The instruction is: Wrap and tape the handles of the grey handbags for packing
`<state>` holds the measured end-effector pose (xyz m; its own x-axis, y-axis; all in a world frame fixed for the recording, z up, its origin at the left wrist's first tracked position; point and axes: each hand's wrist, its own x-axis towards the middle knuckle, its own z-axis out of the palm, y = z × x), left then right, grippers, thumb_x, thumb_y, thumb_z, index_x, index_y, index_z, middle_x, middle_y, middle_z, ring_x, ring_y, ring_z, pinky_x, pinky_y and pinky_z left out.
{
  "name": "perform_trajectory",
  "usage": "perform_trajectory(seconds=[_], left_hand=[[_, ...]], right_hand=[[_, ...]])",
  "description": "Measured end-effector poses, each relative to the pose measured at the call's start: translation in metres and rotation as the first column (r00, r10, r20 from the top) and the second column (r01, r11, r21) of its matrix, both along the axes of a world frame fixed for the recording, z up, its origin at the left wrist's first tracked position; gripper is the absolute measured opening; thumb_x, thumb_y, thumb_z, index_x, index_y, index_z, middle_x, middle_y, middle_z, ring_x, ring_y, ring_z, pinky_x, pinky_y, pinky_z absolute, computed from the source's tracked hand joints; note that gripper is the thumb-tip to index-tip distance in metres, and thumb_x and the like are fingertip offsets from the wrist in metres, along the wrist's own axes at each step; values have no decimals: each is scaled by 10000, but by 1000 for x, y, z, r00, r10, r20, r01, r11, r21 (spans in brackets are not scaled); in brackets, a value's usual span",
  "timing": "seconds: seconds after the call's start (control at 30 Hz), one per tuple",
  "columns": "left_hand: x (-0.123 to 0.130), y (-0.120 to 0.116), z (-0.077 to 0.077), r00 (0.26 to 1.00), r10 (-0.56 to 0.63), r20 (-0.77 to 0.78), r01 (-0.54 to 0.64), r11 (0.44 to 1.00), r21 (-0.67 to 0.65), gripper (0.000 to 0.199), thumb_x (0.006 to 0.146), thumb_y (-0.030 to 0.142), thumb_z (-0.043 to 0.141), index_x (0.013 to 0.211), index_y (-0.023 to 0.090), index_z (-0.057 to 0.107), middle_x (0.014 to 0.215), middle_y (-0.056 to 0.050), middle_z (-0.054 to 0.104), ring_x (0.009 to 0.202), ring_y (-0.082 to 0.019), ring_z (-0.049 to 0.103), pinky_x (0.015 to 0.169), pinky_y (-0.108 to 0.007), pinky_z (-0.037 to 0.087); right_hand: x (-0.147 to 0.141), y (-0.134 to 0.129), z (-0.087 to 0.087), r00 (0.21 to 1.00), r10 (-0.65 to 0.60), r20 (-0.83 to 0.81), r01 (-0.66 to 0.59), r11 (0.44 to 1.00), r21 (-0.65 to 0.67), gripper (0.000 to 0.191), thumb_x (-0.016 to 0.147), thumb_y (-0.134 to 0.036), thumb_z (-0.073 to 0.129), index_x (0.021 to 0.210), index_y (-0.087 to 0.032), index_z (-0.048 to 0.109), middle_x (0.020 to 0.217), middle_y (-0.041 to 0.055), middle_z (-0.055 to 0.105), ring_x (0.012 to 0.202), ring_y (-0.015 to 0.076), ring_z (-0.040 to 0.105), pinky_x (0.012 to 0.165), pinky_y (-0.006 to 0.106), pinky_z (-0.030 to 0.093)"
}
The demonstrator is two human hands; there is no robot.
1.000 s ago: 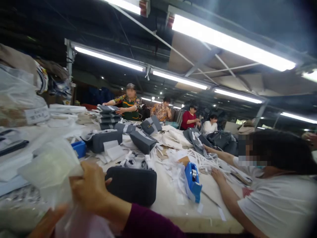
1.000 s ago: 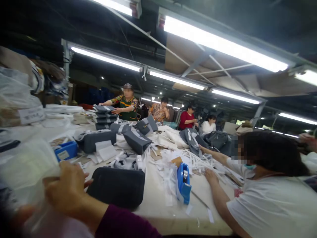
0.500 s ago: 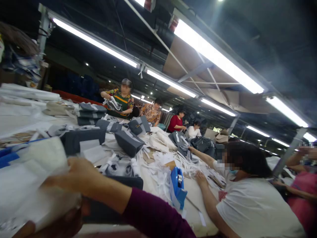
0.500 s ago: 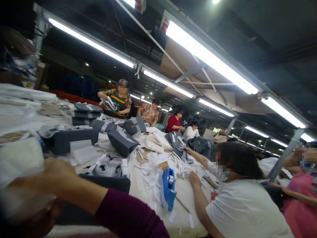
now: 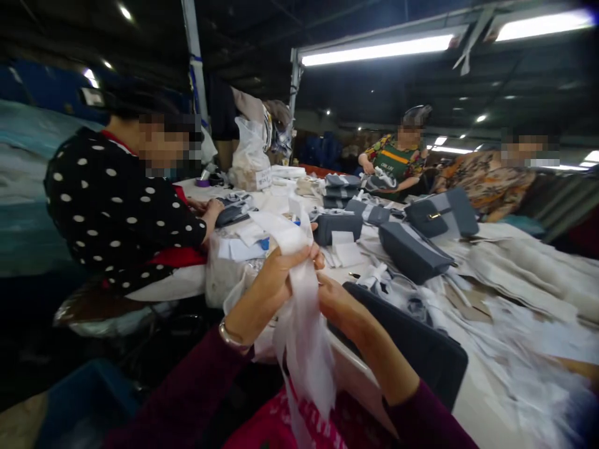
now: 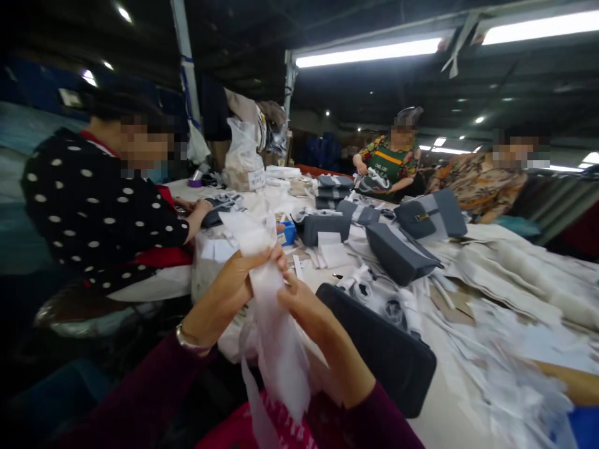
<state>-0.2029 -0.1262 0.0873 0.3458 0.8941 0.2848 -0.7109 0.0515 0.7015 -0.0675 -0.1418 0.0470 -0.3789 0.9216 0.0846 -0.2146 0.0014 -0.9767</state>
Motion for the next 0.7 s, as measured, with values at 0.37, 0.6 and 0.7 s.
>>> perform_trajectory(seconds=[0.37, 0.6, 0.7], left_hand=[[-35, 1, 58, 970, 171, -172, -121, 956, 267, 460, 761, 153, 675, 1205, 137, 556, 753, -20, 573, 741, -176, 590, 706, -313, 516], [-73, -5, 66, 968, 126, -218, -65, 962, 264, 379, 743, 182, 693, 1105, 135, 591, 650, 19, 486, 618, -141, 523, 693, -326, 498], [-92, -5, 66, 960, 198, -200, -146, 958, 248, 355, 749, 177, 689, 1087, 144, 587, 663, 21, 483, 613, -131, 511, 707, -325, 495]], right_hand=[[-23, 13, 44, 994, 15, 111, -32, 988, 153, 587, 595, -361, 825, 1112, -202, 599, 1043, 44, 656, 927, 213, 604, 813, 333, 485], [-94, 13, 12, 977, 182, -111, -173, 981, 82, 433, 587, -376, 827, 949, -202, 664, 855, 1, 638, 767, 174, 559, 743, 311, 474], [-110, 23, 6, 978, 202, -57, -195, 974, 120, 424, 550, -395, 841, 877, -191, 666, 831, 10, 637, 760, 183, 565, 744, 324, 487]])
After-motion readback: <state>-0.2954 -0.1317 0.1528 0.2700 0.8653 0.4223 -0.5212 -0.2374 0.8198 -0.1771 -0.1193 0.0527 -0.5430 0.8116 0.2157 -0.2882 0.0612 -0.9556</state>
